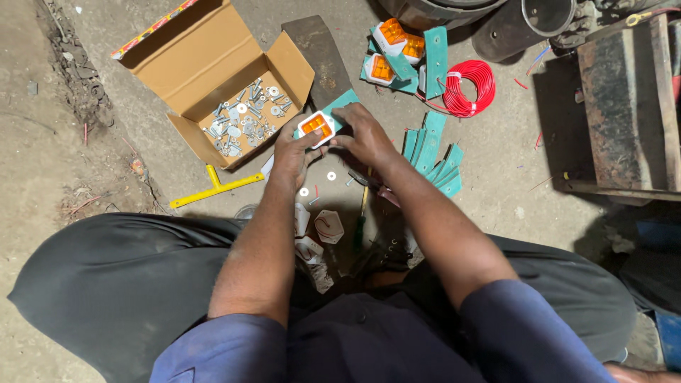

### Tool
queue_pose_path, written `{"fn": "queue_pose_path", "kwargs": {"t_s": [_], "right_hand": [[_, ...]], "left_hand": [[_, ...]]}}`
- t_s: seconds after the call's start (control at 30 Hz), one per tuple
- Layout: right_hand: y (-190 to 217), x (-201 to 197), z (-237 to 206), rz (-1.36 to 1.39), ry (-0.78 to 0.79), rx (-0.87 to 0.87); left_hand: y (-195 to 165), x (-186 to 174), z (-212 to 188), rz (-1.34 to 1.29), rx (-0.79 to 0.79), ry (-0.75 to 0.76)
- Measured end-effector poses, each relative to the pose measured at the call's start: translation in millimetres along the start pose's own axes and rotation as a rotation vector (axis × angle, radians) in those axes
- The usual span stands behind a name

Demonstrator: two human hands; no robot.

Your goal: The person sits on the floor and assembles small electrical components, attaching orange indicator lights to teal metal brackets using a screwdriver and pliers. They handle red wires, screws, and washers, tightening connections and placing finished units aside.

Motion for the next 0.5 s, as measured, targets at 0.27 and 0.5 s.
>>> {"fn": "queue_pose_path", "kwargs": {"t_s": [0.27,0.5], "right_hand": [[-8,13,19,-0.121,0.161,0.016],[-10,12,17,-0.117,0.136,-0.003]], "left_hand": [[-5,4,2,0.035,0.011,0.038],[-3,2,6,0.058,0.019,0.041]]}}
Point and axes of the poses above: each hand's wrist, its own z-axis towards the middle knuckle, its own x-axis out of the palm, y = z × x, the point moved 7 cm from there along z, towards the middle knuckle, and after that the axes turned 4 degrees about -x, right-handed, at the moved point
